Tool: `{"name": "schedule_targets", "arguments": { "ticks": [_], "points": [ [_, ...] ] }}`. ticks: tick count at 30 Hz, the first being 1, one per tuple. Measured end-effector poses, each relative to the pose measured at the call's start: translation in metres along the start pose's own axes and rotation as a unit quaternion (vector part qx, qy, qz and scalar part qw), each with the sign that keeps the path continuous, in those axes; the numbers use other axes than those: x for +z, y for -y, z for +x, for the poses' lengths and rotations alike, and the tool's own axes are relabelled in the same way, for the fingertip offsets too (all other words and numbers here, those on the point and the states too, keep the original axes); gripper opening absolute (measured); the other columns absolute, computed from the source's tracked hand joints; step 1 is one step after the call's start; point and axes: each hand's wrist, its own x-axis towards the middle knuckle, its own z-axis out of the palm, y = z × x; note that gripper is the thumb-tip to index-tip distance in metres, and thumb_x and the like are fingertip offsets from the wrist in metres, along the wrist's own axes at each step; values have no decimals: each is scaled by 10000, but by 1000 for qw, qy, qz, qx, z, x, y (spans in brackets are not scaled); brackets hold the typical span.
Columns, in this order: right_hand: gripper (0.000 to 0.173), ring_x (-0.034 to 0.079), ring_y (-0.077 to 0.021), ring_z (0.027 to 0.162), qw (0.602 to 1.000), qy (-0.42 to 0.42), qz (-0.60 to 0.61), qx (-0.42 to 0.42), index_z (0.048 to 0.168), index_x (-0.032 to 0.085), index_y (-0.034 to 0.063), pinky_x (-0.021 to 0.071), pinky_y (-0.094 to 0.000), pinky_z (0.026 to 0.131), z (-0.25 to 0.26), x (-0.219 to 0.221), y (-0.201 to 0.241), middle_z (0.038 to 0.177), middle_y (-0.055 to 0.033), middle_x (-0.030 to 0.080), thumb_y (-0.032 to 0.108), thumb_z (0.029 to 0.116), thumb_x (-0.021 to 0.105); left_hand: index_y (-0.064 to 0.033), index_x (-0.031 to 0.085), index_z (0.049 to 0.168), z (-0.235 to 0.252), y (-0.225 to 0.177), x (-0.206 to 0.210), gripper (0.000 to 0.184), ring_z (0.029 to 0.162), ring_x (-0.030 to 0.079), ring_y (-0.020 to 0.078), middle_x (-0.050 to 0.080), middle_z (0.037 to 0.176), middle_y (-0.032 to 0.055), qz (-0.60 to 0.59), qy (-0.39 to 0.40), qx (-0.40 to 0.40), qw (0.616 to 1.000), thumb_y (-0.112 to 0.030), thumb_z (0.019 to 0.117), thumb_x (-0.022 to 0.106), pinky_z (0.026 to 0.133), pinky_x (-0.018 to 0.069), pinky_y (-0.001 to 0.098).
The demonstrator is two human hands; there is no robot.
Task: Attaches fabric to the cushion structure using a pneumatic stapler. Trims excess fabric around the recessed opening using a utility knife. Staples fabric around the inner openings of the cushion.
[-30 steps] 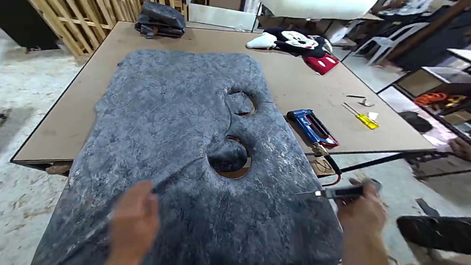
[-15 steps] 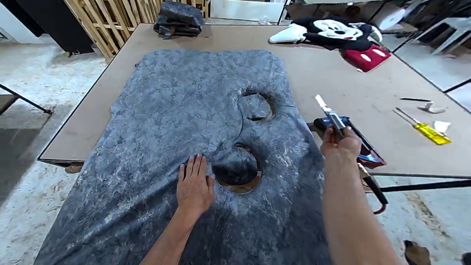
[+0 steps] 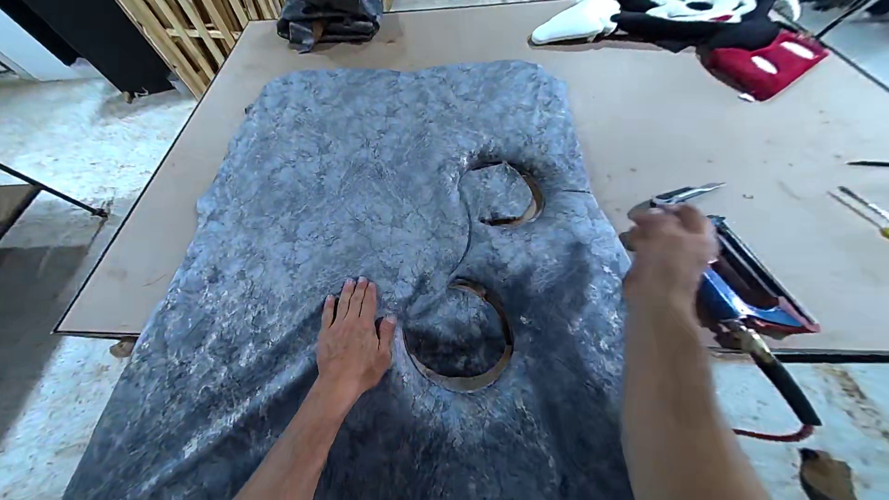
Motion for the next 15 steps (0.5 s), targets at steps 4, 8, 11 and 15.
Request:
{"name": "schedule_targets", "arguments": {
  "ticks": [4,8,11,15],
  "points": [
    [435,590,-217,1318,916,215,-243,-235,1435,579,64,515,-477,1089,-142,76,8,1460,-116,587,185,1018,556,-177,389,1595,16,26,-7,720,1577,220,195,324,1680,12,10,35,85,996,-572,1049,136,1286,133,516],
    [428,450,-165,1460,825,366,-329,-279,1429,626,168,404,-444,1201,-246,142,-30,1532,-3,543,299,1050,477,-175,392,1595,35,45,-13,615,1570,239,181,327,1679,8,2,67,148,987,-440,1062,233,1285,105,526],
    [467,402,-138,1489,791,372,-386,-294,1480,575,167,327,-434,1247,-248,163,-41,1548,18,528,291,1076,378,-177,392,1594,46,53,-20,597,1571,233,167,321,1682,-5,-7,103,177,979,-401,1075,201,1293,88,503],
    [465,426,-125,1469,783,355,-422,-289,1416,632,170,312,-431,1246,-240,180,-39,1499,43,574,274,1053,360,-188,570,1472,55,58,-16,538,1506,375,147,483,1585,-18,-77,69,171,980,-336,1040,286,1277,181,460]
  ]
}}
